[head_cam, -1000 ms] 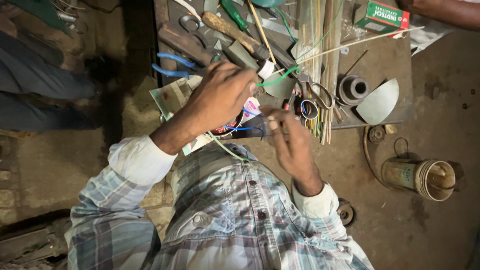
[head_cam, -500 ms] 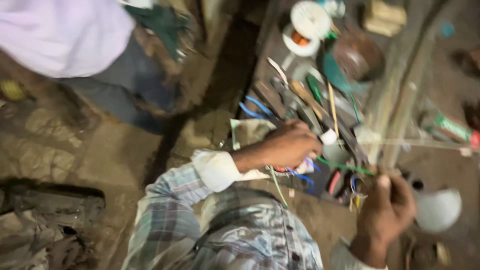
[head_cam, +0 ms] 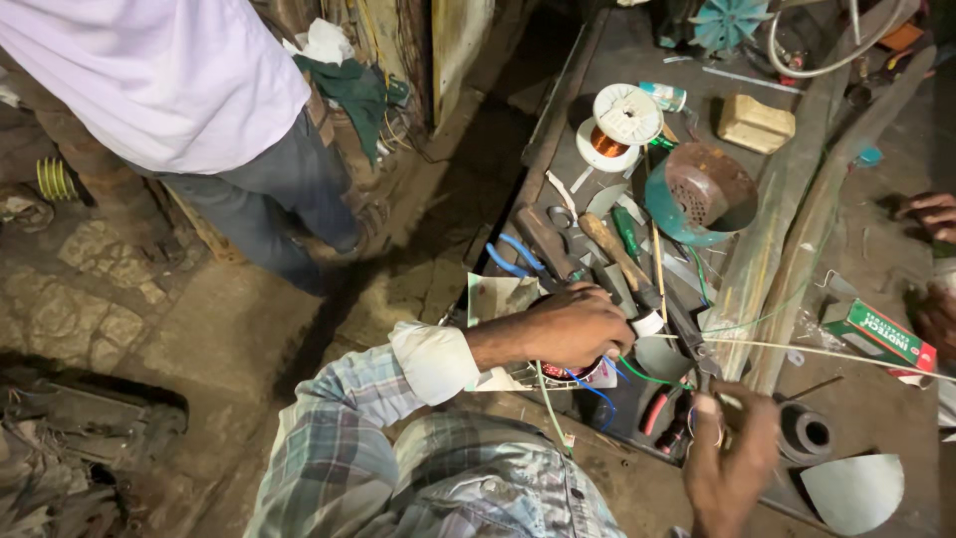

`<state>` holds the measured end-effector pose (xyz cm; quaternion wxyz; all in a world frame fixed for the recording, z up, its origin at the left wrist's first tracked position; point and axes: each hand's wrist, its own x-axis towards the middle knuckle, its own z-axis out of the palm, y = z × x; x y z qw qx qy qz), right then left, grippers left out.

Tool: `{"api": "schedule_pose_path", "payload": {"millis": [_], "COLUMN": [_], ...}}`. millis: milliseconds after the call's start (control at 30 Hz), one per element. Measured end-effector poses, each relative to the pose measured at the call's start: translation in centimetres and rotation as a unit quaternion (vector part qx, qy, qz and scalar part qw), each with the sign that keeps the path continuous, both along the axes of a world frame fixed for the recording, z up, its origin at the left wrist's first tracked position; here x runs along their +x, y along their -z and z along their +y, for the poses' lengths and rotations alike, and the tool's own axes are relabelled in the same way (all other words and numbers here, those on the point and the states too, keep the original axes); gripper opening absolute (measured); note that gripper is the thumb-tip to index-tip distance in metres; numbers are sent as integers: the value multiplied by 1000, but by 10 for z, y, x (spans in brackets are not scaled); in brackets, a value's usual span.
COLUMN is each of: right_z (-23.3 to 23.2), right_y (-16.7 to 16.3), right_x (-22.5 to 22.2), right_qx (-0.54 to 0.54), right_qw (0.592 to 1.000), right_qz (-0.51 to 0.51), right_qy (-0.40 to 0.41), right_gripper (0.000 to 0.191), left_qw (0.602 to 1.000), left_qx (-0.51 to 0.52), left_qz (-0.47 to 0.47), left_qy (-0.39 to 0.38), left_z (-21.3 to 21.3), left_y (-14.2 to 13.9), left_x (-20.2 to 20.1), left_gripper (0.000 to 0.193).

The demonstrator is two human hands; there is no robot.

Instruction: The person uses shears and pliers to cut and strip colored wires on a circular electrical component. They then use a wooden stick to adjust the internal wiring.

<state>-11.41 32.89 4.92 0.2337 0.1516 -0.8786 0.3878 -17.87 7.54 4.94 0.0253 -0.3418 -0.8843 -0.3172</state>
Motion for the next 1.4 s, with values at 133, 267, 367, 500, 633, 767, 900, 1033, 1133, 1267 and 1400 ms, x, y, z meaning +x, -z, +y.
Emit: {"api": "schedule_pose_path", "payload": {"millis": [133, 267, 367, 500, 633, 767, 900, 1033, 1133, 1267, 1400], "right_z": [-12, -2, 17, 33, 32, 31, 27, 25, 26, 30, 30], "right_y": [-7, -2, 9, 19, 19, 15, 10, 9, 13, 20, 20], "right_x": [-20, -31, -33, -32, -26, -20, -17, -15, -16, -20, -29], "right_qx": [182, 152, 63, -43, -67, -63, -86, -125, -135, -123, -124], "right_qw": [981, 977, 980, 963, 955, 965, 964, 955, 960, 949, 932], "right_qz": [-17, -130, -163, -259, -290, -246, -234, -265, -229, -285, -333], "right_qy": [-62, -69, -97, -56, -12, -62, -90, -45, -89, -58, -74], "right_gripper": [13, 19, 18, 19, 18, 16, 13, 14, 13, 17, 26], "left_qw": [1000, 999, 1000, 1000, 1000, 999, 997, 994, 990, 991, 991], "left_qx": [19, 37, 9, 24, 3, -2, 3, 33, 99, 122, 126], "left_qz": [4, 11, -4, 6, -11, 31, -13, -73, -42, 4, 3], "left_qy": [4, 8, -3, -6, -2, 15, 74, 80, 86, 55, 33], "left_z": [2, 1, 0, 1, 0, 6, 43, 59, 58, 58, 59], "left_y": [-2, 4, 9, 11, 8, 3, 0, 11, 19, 22, 17], "left_x": [0, -3, -5, -5, -4, -2, 0, 7, 6, 8, 12], "left_gripper": [15, 14, 13, 16, 17, 13, 22, 25, 24, 23, 19]}}
